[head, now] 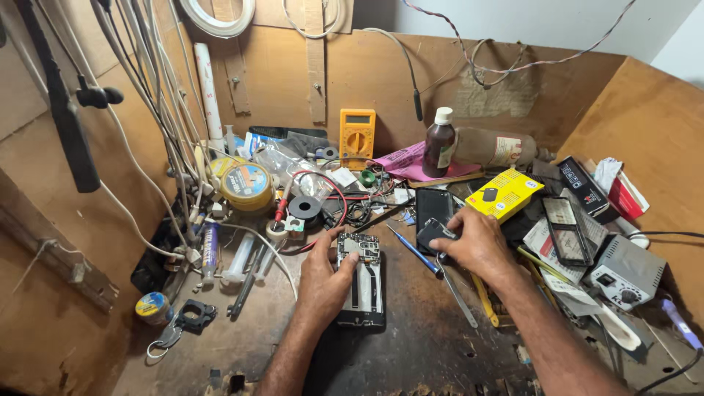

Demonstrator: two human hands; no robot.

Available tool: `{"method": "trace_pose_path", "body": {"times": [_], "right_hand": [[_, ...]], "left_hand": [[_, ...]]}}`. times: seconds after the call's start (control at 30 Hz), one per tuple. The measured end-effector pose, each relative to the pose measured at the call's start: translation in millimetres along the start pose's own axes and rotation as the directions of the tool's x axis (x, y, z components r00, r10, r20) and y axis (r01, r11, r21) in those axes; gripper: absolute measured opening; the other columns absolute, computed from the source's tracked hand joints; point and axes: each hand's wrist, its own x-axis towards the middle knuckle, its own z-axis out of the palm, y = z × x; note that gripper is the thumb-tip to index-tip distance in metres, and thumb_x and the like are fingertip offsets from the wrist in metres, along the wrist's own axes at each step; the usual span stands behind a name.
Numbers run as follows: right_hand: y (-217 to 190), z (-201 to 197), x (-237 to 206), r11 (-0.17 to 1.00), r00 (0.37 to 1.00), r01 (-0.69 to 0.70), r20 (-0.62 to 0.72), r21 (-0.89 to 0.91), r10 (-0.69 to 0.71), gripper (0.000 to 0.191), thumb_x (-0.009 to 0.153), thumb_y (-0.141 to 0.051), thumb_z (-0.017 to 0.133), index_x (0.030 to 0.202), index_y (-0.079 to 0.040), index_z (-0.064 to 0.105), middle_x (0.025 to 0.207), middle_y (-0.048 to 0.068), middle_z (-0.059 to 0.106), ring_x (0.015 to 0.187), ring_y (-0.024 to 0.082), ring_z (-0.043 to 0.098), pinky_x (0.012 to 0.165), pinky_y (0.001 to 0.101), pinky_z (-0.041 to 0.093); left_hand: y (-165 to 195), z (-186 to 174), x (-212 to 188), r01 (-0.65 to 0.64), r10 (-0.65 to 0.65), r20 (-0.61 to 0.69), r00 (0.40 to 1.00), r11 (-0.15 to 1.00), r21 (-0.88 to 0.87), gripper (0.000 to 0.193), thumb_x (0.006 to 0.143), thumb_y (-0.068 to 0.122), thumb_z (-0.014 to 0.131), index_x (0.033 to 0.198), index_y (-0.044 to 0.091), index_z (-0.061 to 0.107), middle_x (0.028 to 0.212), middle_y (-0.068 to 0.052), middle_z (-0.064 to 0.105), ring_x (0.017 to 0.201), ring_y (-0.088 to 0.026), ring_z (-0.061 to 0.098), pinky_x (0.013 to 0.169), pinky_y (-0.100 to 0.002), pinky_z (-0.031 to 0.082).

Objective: The person uses a small blue-handled screwdriver to remove screws from a disassembled smartphone chassis on a cluttered workbench. They repeatedly loosen and remove screws from the top and bottom sections of the device, occasionally repositioning the phone and handling the screwdriver with both hands.

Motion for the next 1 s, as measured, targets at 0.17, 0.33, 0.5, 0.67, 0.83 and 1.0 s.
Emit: {"method": "trace_pose_path", "body": {"times": [0.17,0.33,0.5,0.67,0.83,1.0], "right_hand": [[15.2,2.5,7.0,0.957,0.999,-0.055,0.013,0.287,0.053,0.030,0.072,-0.015,0.090,0.094,0.000,0.076,0.079,0.008,0.073,0.070,0.015,0.063,0.065,0.0298,0.054],[9.6,-12.5,-1.1,0.801,0.990,-0.138,0.062,0.583,0.126,0.021,0.080,-0.004,0.083,0.099,0.000,0.074,0.081,0.002,0.069,0.070,0.007,0.059,0.062,0.0236,0.049],[-18.7,-31.6,-16.9,0.658,0.986,-0.167,0.125,0.734,0.111,0.022,0.082,-0.002,0.079,0.104,0.000,0.075,0.082,0.000,0.070,0.070,0.006,0.061,0.062,0.0224,0.051],[-51.6,-36.3,-35.7,0.637,0.957,-0.274,0.271,0.720,0.105,0.021,0.083,-0.003,0.077,0.105,-0.001,0.077,0.083,0.003,0.076,0.068,0.009,0.064,0.062,0.0247,0.054],[-71.8,-24.8,-38.4,0.593,0.941,-0.257,0.337,0.763,-0.026,0.021,0.085,-0.005,0.077,0.105,0.000,0.079,0.085,0.005,0.078,0.070,0.009,0.066,0.061,0.0259,0.052],[-77.7,-9.7,-33.9,0.637,0.936,-0.242,0.348,0.732,-0.045,0.021,0.084,-0.008,0.078,0.103,-0.001,0.079,0.086,0.004,0.078,0.070,0.009,0.066,0.061,0.0263,0.052]], "left_hand": [[0.1,-1.1,-1.3,0.027,-0.027,0.000,1.000,1.000,0.000,0.050,0.085,0.015,0.070,0.134,0.009,0.061,0.098,-0.014,0.078,0.090,-0.021,0.077,0.078,-0.035,0.058],[-3.1,-0.6,0.6,0.029,-0.028,0.028,0.999,0.999,-0.032,0.051,0.087,0.014,0.070,0.137,0.008,0.060,0.101,-0.013,0.079,0.092,-0.019,0.076,0.081,-0.033,0.059],[-11.9,0.2,5.4,0.034,-0.002,0.105,0.994,0.952,-0.304,0.058,0.087,0.007,0.069,0.143,0.001,0.055,0.111,-0.012,0.077,0.096,-0.017,0.073,0.084,-0.030,0.058],[-20.7,-4.0,8.9,0.071,-0.002,0.240,0.971,0.958,-0.278,0.059,0.087,0.008,0.070,0.144,-0.001,0.055,0.107,-0.014,0.077,0.092,-0.016,0.072,0.082,-0.029,0.057],[-24.3,-2.8,11.7,0.093,-0.007,0.309,0.951,0.960,-0.263,0.043,0.090,0.012,0.066,0.130,-0.004,0.064,0.107,-0.013,0.076,0.092,-0.015,0.069,0.082,-0.030,0.055],[-24.4,-8.7,11.7,0.070,-0.014,0.240,0.971,0.971,-0.228,0.046,0.102,0.031,0.049,0.108,-0.008,0.071,0.101,-0.014,0.072,0.093,-0.018,0.063,0.085,-0.033,0.050]]}}
